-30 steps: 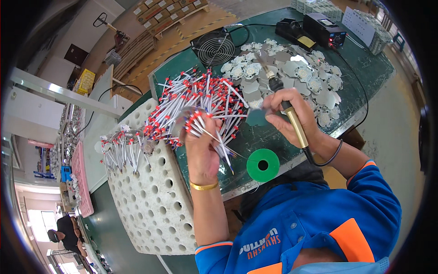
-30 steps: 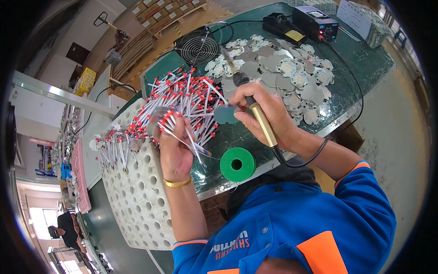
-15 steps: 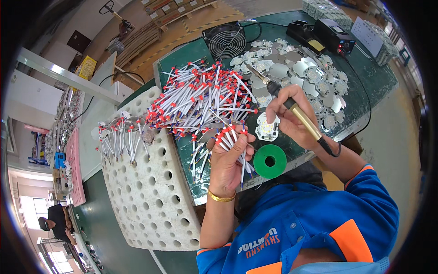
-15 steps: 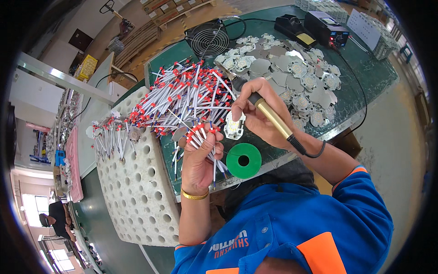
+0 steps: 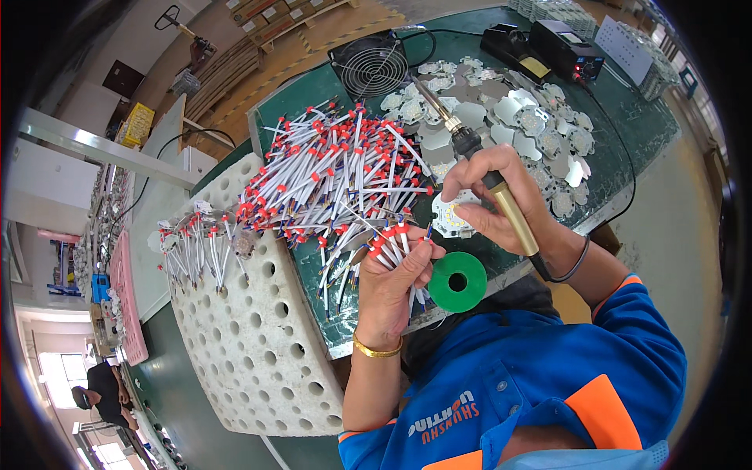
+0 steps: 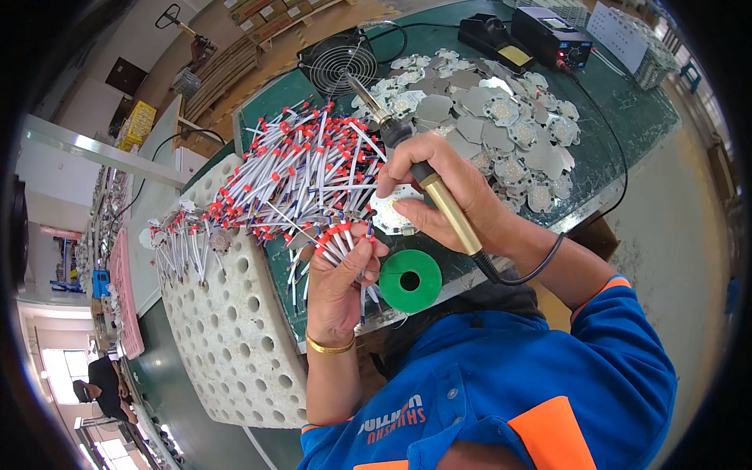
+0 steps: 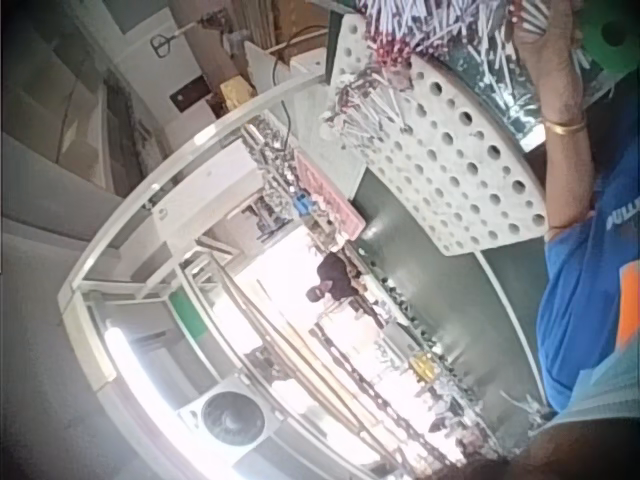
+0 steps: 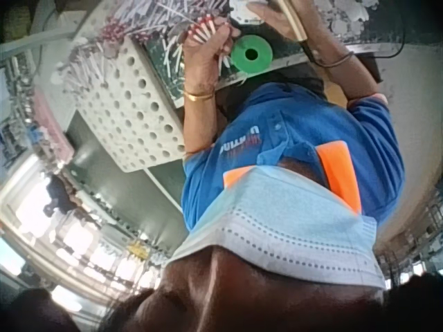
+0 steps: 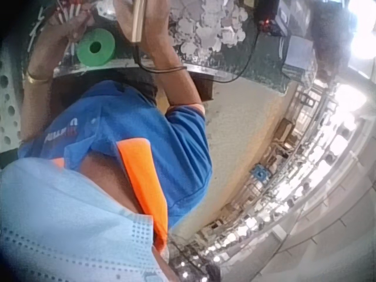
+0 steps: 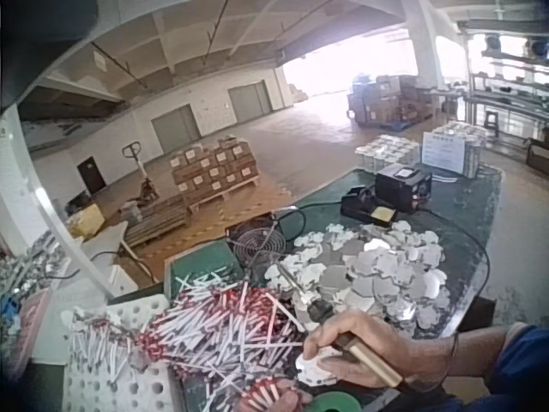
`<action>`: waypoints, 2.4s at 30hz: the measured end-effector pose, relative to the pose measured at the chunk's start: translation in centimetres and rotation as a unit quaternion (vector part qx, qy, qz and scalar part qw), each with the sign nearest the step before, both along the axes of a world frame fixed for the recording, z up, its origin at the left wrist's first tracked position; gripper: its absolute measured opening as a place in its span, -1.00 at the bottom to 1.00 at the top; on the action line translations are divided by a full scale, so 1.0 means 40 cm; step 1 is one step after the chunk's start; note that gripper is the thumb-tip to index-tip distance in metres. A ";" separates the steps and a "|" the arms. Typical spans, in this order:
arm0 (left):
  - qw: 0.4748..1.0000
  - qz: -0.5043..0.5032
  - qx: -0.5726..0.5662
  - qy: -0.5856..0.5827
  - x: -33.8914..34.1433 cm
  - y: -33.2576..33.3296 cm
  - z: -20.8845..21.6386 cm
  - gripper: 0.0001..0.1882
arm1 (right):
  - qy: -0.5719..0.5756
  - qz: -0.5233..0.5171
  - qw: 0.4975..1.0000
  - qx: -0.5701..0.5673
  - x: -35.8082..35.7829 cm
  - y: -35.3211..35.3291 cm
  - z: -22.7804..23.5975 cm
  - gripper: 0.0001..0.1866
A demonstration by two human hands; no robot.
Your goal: The person solders wires onto round circuit boards using a soldering iron.
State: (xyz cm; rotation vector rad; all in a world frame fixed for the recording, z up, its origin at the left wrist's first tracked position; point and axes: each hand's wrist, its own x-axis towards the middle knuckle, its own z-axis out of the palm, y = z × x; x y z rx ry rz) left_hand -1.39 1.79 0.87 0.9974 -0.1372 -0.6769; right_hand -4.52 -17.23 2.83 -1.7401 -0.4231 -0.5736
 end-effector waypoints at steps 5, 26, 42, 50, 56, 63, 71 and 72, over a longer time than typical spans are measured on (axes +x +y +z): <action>0.999 0.003 0.033 -0.006 0.001 0.001 0.008 -0.82 | -0.034 -0.010 0.998 -0.060 0.000 0.003 0.006 -0.69; 0.993 0.058 0.086 -0.054 0.009 -0.014 0.006 -0.81 | -0.070 0.039 0.991 -0.105 0.023 -0.015 0.012 -0.71; 0.998 0.017 0.038 -0.042 0.014 0.012 0.020 -0.79 | 0.011 0.022 0.979 -0.204 0.028 -0.032 0.065 -0.74; 0.998 -0.019 0.017 -0.058 0.017 0.000 0.014 -0.69 | 0.030 0.045 0.980 -0.191 0.029 -0.043 0.081 -0.75; 0.987 -0.029 0.117 -0.103 0.025 -0.015 0.035 -0.74 | -0.015 0.072 0.977 -0.200 0.045 -0.055 0.086 -0.74; 0.967 -0.089 0.193 -0.139 0.048 -0.030 0.066 -0.81 | -0.065 0.133 0.967 -0.206 0.057 -0.069 0.079 -0.73; 0.963 -0.123 0.205 -0.124 0.059 -0.049 0.091 -0.85 | -0.039 0.164 0.961 -0.219 0.052 -0.082 0.079 -0.73; 0.965 -0.122 0.200 -0.118 0.061 -0.051 0.093 -0.86 | -0.040 0.162 0.962 -0.216 0.051 -0.083 0.080 -0.73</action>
